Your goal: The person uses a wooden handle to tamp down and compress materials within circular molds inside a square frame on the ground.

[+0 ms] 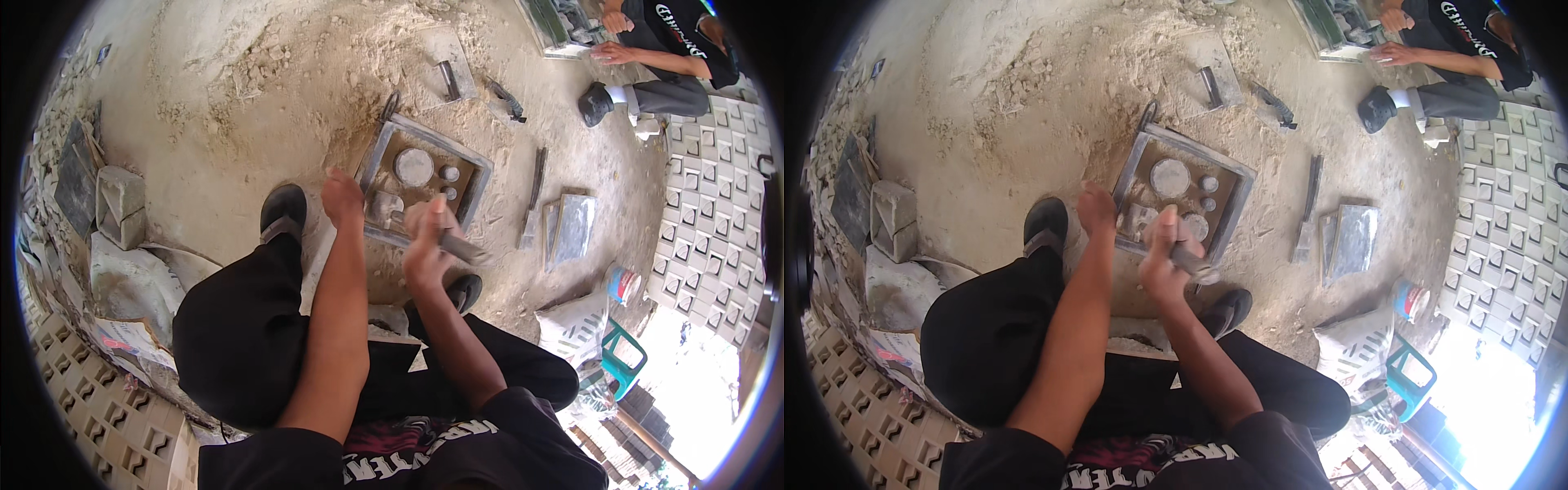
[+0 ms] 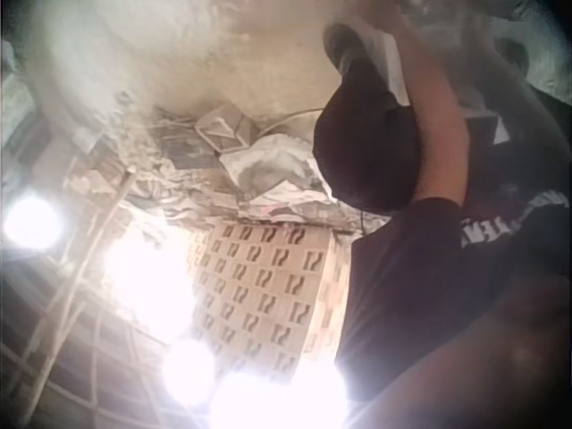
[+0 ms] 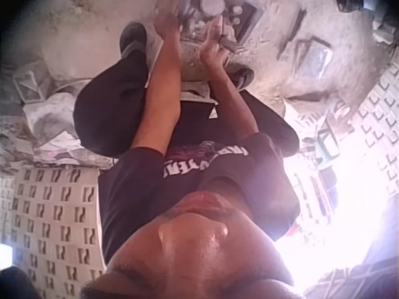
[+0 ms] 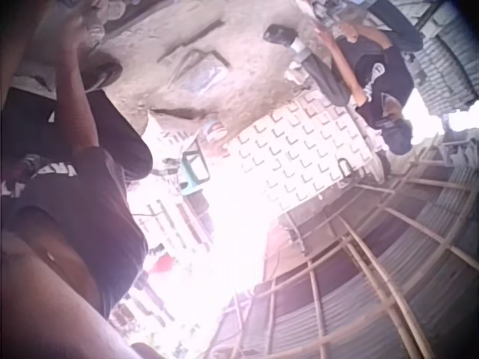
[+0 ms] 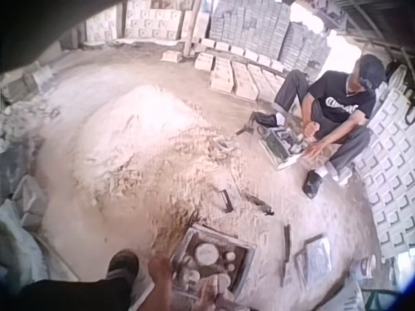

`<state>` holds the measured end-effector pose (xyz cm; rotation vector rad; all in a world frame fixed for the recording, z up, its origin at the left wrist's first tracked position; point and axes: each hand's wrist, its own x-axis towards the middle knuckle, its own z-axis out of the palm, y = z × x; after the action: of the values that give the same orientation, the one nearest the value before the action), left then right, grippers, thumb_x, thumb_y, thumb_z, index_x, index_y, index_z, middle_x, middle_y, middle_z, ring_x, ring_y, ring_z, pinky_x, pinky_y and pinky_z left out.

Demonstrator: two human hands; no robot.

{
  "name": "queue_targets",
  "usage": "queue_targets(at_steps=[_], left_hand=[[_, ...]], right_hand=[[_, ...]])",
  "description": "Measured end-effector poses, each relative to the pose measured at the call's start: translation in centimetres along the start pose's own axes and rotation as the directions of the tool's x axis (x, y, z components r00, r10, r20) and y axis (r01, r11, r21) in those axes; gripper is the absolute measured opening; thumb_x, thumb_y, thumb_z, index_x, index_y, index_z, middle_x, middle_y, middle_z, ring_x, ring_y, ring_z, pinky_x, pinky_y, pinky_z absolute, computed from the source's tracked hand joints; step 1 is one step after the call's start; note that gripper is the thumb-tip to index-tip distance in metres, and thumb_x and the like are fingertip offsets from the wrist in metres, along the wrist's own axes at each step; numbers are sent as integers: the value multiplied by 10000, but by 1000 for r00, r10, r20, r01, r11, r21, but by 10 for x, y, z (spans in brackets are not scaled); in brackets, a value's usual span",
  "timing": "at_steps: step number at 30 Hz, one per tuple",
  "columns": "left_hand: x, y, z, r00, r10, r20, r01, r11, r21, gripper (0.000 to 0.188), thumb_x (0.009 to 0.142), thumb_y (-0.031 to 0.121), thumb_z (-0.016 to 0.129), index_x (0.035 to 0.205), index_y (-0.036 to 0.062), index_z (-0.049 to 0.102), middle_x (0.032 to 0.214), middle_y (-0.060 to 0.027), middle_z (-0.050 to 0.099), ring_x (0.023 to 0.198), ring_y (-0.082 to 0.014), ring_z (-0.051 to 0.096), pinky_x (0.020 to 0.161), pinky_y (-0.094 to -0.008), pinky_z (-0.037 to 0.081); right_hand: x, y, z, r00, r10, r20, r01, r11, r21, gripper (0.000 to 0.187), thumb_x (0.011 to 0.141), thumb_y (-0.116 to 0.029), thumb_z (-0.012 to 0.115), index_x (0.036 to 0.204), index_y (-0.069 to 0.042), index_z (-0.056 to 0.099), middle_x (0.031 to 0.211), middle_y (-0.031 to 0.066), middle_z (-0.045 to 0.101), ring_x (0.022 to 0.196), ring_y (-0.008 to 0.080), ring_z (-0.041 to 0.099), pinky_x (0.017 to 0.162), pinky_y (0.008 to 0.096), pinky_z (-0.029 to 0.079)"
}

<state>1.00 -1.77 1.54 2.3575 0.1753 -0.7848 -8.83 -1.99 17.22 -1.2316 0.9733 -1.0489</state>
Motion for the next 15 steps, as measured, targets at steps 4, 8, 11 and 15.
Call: queue_targets(at_steps=[4,8,11,15], left_hand=[[-6,1,-4,1000,-1,-23,1,1000,-6,670,969,426,233,921,-85,663,976,-331,626,965,-497,585,873,-533,443],[-6,3,-4,1000,4,19,-4,1000,1,664,966,431,233,944,-74,663,1004,-314,630,978,-491,584,877,-535,440],[-4,4,-6,999,-34,27,33,999,6,652,964,432,235,972,-62,661,1020,-303,632,990,-486,583,882,-535,439],[-1,5,-3,999,-43,21,44,999,-8,650,965,437,234,997,-55,657,1020,-297,634,997,-485,581,893,-532,436]], right_hand=[[-6,5,-5,995,93,47,-81,973,-215,430,1022,-205,408,615,-79,352,553,-5,374,519,95,316,502,269,261],[-12,22,-7,1000,-1,20,4,988,-157,422,1010,-145,422,604,-62,339,561,0,369,536,101,322,535,271,275],[-12,10,-11,990,86,116,-75,992,-98,406,992,-108,423,597,-60,343,556,-10,363,523,102,327,527,294,294],[2,-14,-31,936,-50,348,106,984,-144,385,919,-110,485,574,-39,330,550,17,383,512,117,336,493,300,273]])
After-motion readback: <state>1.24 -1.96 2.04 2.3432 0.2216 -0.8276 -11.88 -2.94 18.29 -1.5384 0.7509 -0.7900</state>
